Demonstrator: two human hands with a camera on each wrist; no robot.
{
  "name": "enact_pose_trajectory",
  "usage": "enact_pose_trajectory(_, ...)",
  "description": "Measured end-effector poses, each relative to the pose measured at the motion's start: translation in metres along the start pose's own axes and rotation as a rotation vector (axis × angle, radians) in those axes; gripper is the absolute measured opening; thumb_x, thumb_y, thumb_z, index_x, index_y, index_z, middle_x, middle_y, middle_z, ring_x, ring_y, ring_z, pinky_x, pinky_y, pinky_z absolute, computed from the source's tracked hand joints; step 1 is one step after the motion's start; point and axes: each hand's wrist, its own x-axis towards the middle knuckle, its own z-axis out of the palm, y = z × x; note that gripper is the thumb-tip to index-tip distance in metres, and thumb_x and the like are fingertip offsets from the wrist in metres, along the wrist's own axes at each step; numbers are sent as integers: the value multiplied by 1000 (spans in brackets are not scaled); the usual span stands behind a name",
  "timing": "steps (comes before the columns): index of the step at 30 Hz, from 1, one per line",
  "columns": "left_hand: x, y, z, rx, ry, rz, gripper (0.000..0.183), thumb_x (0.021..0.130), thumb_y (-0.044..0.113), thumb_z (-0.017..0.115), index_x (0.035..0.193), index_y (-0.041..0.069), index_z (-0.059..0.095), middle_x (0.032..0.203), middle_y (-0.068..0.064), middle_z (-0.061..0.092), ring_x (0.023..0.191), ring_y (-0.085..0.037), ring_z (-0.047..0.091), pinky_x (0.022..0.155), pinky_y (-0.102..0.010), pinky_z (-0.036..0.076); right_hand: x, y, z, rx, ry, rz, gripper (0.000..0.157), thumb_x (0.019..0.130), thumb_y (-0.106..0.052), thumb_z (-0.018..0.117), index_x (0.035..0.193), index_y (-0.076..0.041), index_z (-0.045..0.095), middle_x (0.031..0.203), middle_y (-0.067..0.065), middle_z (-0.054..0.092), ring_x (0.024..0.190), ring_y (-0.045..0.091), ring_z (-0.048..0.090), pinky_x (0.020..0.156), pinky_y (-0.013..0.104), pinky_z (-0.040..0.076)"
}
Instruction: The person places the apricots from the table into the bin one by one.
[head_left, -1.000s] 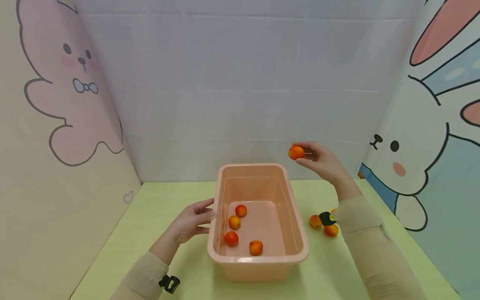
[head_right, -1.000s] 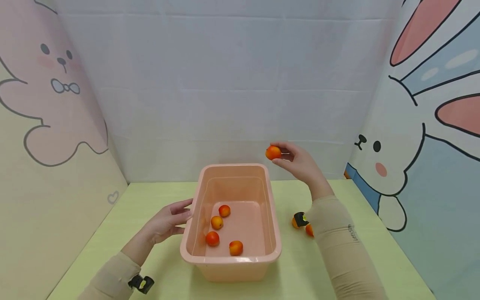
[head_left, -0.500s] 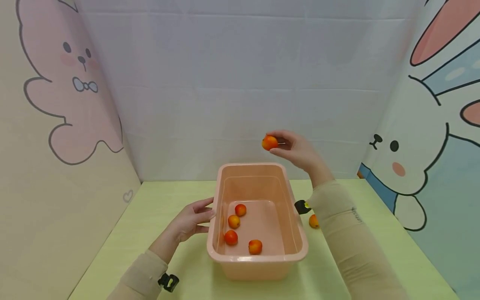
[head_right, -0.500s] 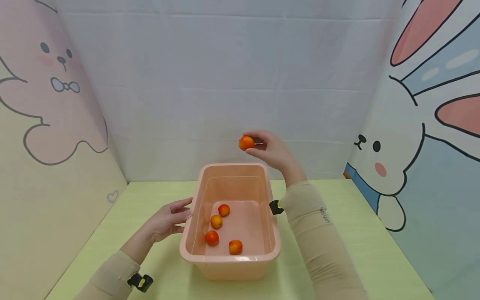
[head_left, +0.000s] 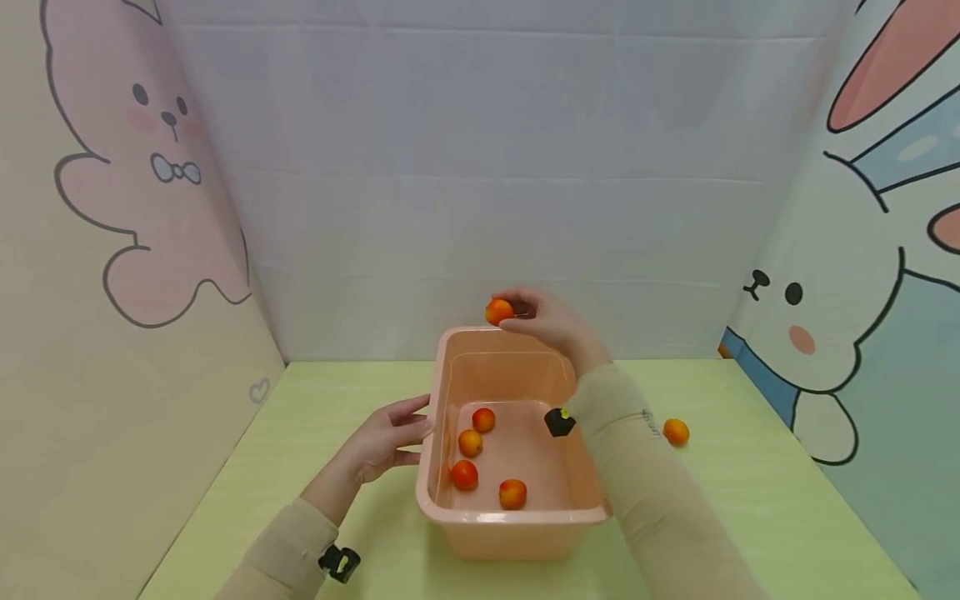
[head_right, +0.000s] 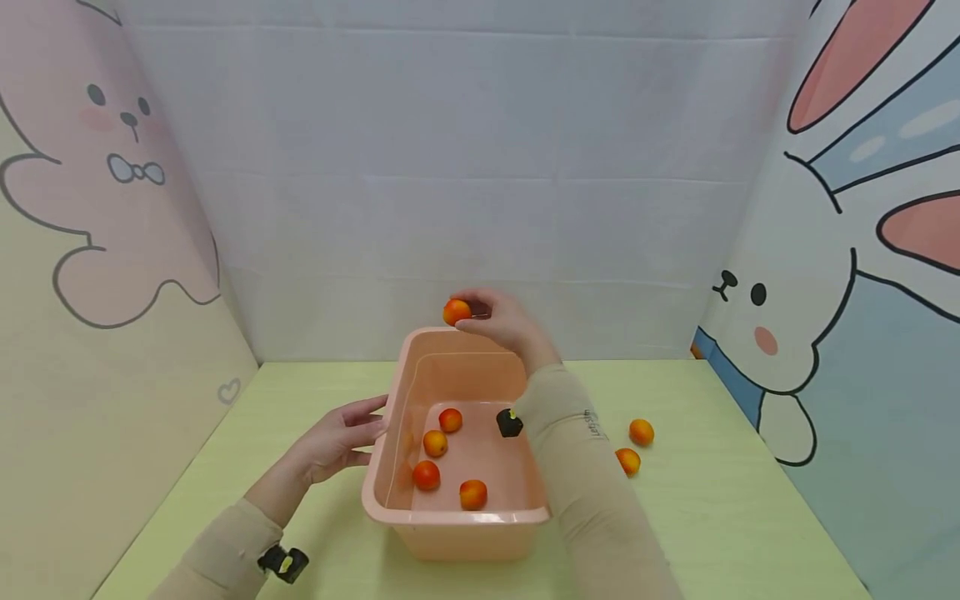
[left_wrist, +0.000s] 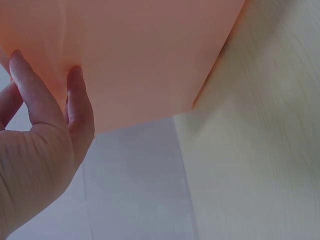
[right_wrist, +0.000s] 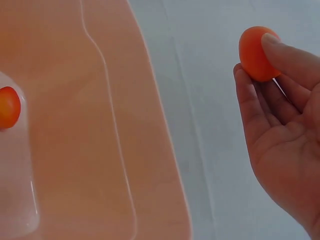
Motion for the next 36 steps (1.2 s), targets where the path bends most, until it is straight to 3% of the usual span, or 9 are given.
enact_pose_trajectory(5,1,-1,1,-6,8,-4,65,97,19,65,153,5,36,128,-18,60,107,-29,66,82,-45,58,1,14,15,8,-12,58,43,94,-10,69,135,-5,58,126,12,61,113,28,58,100,36,49)
enact_pose_trajectory(10,1,-2,1,-5,7,0,65,97,19,66,153,4,36,128,-18,59,108,-30,66,82,-45,58,0,28,28,86,-35,197,42,92,-15,71,133,-12,59,126,7,61,113,28,56,99,38,50)
enact_pose_trajectory(16,0,-2,1,-5,12,-10,66,97,19,66,153,5,36,128,-18,60,107,-29,66,82,-45,58,1,43,34,41,-70,193,39,94,-5,67,132,-1,57,125,15,58,117,34,53,102,40,48)
enact_pose_trajectory(19,1,-2,1,-4,11,-14,66,97,19,66,153,6,35,128,-17,60,108,-30,65,82,-45,58,0,46,36,-12,-90,228,38,93,-6,68,131,-4,60,125,12,59,115,31,53,100,38,49)
enact_pose_trajectory(24,2,-3,0,-4,8,-6,66,97,20,66,153,5,35,127,-17,60,107,-29,66,82,-44,58,0,50,39,-90,-158,217,38,92,-2,68,130,-2,62,121,11,62,110,29,56,98,36,51)
enact_pose_trajectory(33,1,-4,-1,-9,-18,15,69,96,22,67,154,4,34,131,-20,58,109,-31,65,82,-45,58,-3,47,46,-8,-237,351,36,88,4,70,123,-5,67,119,8,62,109,26,55,97,34,51)
enact_pose_trajectory(36,1,-4,-1,-5,-16,16,69,96,22,67,154,5,34,130,-19,59,109,-31,65,82,-45,58,-3,49,47,-30,-276,366,36,87,4,71,122,-5,68,119,7,63,109,25,54,96,32,52)
